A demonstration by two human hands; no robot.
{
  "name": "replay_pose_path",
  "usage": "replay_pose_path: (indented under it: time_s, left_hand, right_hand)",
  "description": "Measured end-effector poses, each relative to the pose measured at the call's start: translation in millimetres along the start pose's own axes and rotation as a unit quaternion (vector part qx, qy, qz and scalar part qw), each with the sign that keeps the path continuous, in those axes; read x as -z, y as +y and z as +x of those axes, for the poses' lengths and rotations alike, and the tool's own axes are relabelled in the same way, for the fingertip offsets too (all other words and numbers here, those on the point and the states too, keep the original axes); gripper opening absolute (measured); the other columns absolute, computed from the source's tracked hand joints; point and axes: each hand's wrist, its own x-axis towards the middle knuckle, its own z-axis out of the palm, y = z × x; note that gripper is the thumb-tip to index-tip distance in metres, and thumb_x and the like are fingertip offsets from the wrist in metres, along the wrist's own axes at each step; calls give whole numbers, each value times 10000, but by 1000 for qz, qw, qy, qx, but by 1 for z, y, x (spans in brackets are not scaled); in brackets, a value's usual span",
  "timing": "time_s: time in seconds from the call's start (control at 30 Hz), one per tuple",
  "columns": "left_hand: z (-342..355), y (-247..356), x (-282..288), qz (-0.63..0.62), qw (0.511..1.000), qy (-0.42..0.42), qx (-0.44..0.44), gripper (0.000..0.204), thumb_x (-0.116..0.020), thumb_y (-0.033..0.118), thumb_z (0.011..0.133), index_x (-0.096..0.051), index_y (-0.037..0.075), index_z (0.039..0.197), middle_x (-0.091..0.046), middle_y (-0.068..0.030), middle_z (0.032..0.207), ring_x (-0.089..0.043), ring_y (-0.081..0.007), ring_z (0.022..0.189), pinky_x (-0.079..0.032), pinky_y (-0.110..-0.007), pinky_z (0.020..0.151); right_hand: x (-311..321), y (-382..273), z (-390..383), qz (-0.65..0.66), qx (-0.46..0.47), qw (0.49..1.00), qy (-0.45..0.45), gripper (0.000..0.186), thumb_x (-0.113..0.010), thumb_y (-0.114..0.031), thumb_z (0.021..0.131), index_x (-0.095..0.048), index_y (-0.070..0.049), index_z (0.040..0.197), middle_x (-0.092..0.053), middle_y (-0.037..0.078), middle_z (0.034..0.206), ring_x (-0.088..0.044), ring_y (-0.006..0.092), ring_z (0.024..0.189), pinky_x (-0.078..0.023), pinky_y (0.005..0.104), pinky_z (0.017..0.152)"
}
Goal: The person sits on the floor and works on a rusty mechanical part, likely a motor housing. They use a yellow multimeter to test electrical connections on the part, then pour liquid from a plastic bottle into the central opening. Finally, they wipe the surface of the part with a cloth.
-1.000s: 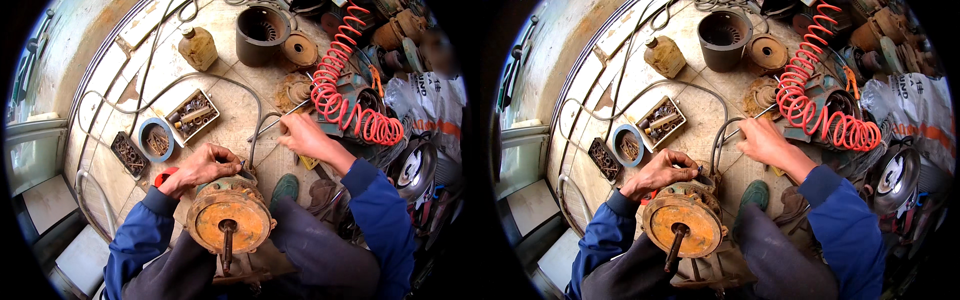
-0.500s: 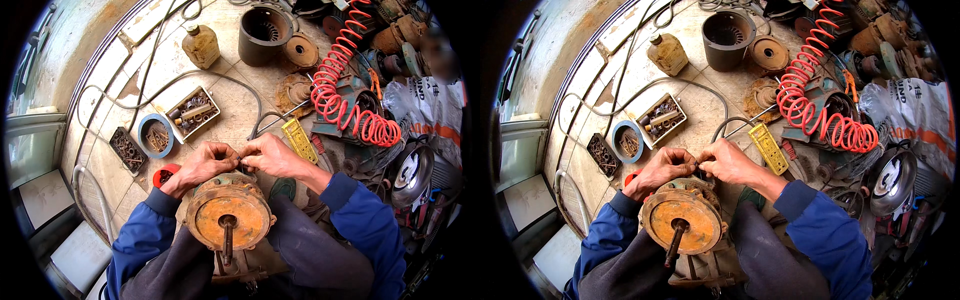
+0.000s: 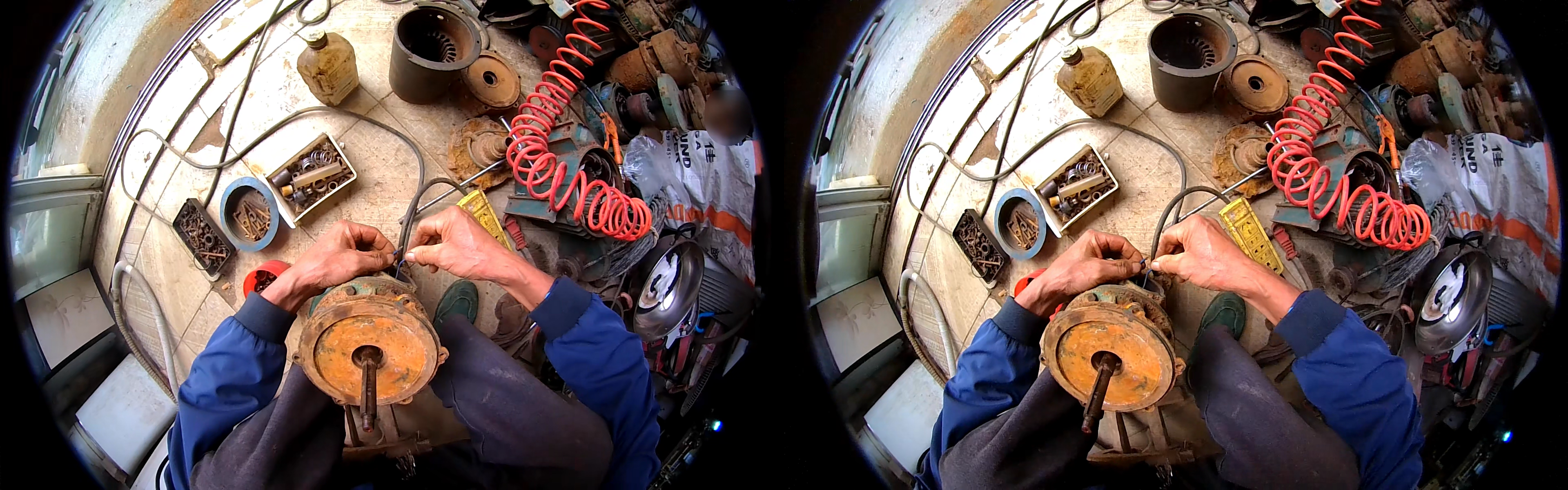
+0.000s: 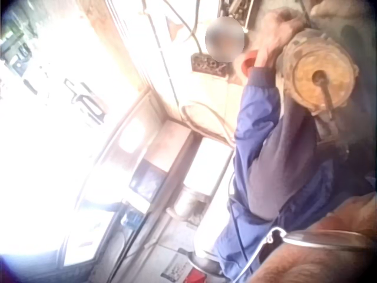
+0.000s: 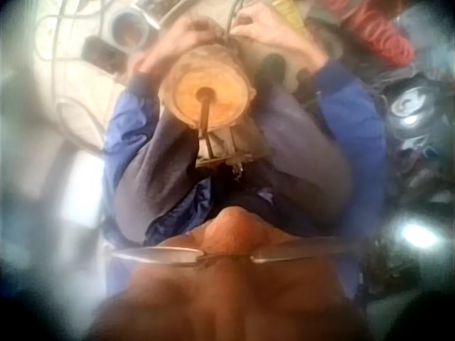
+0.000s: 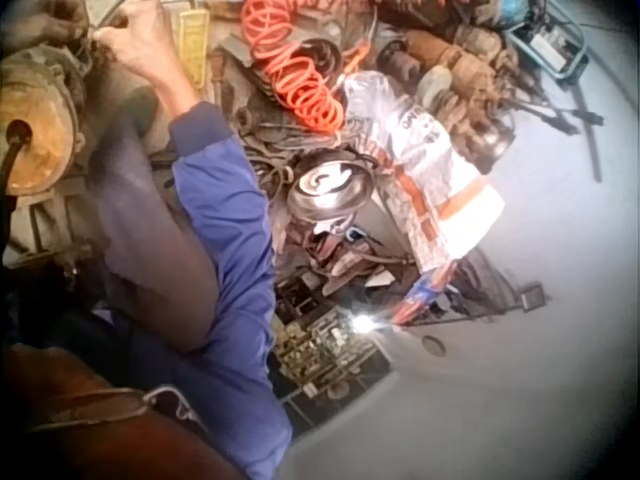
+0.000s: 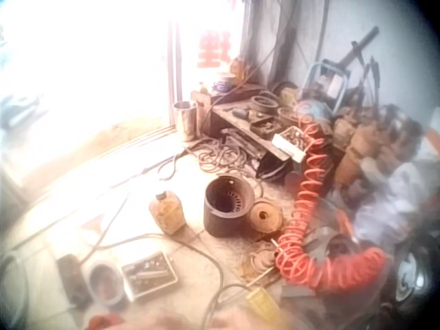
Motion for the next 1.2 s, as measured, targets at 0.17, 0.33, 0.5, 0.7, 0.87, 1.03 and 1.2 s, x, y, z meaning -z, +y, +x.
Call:
replay_pose_path:
  time_s: [0.17,0.33,0.5,0.7,0.87,1.03,1.2]
  left_hand:
    - [3,-1,2,10,1000,-8,-4,119,-733,81,950,-748,-27,997,-734,-16,888,-630,-62,791,-524,-247,727]
    - [4,-1,3,26,1000,-14,2,136,-740,101,956,-756,-25,1007,-738,-13,886,-630,-62,789,-524,-247,723]
    - [1,1,1,13,1000,-12,13,184,-756,134,960,-770,-21,1058,-758,-21,906,-644,-64,795,-529,-244,715]
    - [4,-5,-1,-59,998,-20,29,193,-778,149,956,-782,-12,1062,-772,-26,927,-663,-69,808,-540,-242,725]
    - [5,-5,1,-60,998,-22,31,182,-789,135,945,-789,-12,1053,-778,-33,935,-666,-72,806,-545,-249,726]
    - [3,2,2,-12,999,-26,26,185,-809,117,917,-793,-15,1045,-778,-36,908,-669,-75,792,-546,-249,714]
    - [7,6,-2,-4,999,-13,51,170,-817,111,902,-799,-15,1015,-776,-34,868,-664,-75,749,-542,-252,677]
  right_hand:
    - [-10,8,7,15,108,993,54,221,-747,-182,862,-762,32,916,-750,126,777,-704,199,734,-540,362,695]
    - [-9,8,8,-16,89,994,65,267,-744,-221,881,-766,43,918,-750,133,776,-701,191,720,-548,357,687]
    - [26,24,0,-79,-14,986,148,283,-754,-235,885,-737,45,847,-738,183,770,-717,289,670,-563,427,641]
    - [16,106,-37,-404,-166,878,195,491,-820,-265,846,-606,98,1098,-678,331,1077,-694,490,973,-565,526,806]
    - [18,139,-30,-386,-146,881,232,663,-873,-271,798,-507,85,1221,-656,328,1164,-673,479,1072,-552,522,869]
    - [27,131,-19,-276,-235,912,194,558,-891,-244,747,-634,44,1150,-721,256,1096,-718,403,993,-577,471,876]
    - [26,123,-23,-1,-244,964,108,400,-890,-217,723,-769,3,1035,-771,143,1014,-727,213,859,-578,371,836]
